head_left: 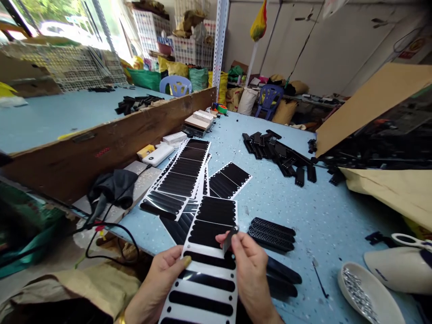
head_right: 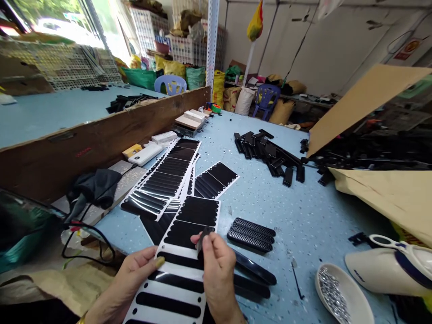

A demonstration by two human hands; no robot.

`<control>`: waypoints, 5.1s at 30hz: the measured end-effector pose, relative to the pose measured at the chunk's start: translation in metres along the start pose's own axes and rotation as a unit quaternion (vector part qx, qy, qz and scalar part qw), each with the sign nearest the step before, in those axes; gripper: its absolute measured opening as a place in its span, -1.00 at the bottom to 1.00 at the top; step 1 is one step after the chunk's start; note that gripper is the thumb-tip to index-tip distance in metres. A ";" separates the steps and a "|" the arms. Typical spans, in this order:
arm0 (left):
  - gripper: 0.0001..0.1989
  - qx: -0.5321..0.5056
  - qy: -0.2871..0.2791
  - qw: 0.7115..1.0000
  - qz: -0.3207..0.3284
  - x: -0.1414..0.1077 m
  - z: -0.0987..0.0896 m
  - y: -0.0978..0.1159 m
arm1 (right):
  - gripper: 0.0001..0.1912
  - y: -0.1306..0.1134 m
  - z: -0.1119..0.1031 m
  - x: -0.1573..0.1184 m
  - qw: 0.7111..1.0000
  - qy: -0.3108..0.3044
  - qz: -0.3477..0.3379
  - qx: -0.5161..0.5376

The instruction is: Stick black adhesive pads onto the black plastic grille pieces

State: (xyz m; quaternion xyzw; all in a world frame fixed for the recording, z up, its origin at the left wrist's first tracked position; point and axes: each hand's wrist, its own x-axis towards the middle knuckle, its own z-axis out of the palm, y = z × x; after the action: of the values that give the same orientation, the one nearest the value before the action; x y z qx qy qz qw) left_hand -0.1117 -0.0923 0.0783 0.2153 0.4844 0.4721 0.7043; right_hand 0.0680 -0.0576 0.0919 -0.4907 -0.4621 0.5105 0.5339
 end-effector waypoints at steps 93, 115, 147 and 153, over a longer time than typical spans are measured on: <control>-0.88 0.541 -0.149 0.783 0.269 0.105 0.109 -0.004 | -0.85 0.004 -0.170 0.035 0.885 -0.109 -0.199 -0.407; -0.82 0.506 -0.187 0.756 0.370 0.113 0.102 -0.011 | -0.83 0.010 -0.166 0.031 0.881 -0.081 -0.199 -0.421; -0.80 0.527 -0.198 0.744 0.360 0.114 0.104 -0.008 | -0.76 0.019 -0.172 0.032 0.944 -0.042 -0.117 -0.306; -0.82 0.530 -0.193 0.745 0.356 0.113 0.106 -0.005 | -0.71 0.005 -0.186 0.027 0.923 -0.019 -0.130 -0.361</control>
State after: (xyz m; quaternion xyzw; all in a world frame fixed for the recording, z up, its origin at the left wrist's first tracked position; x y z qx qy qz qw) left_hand -0.0063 0.0203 0.0665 0.7974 0.3985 0.3040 0.3359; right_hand 0.2535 -0.0406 0.0698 -0.5760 -0.6846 0.2444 0.3740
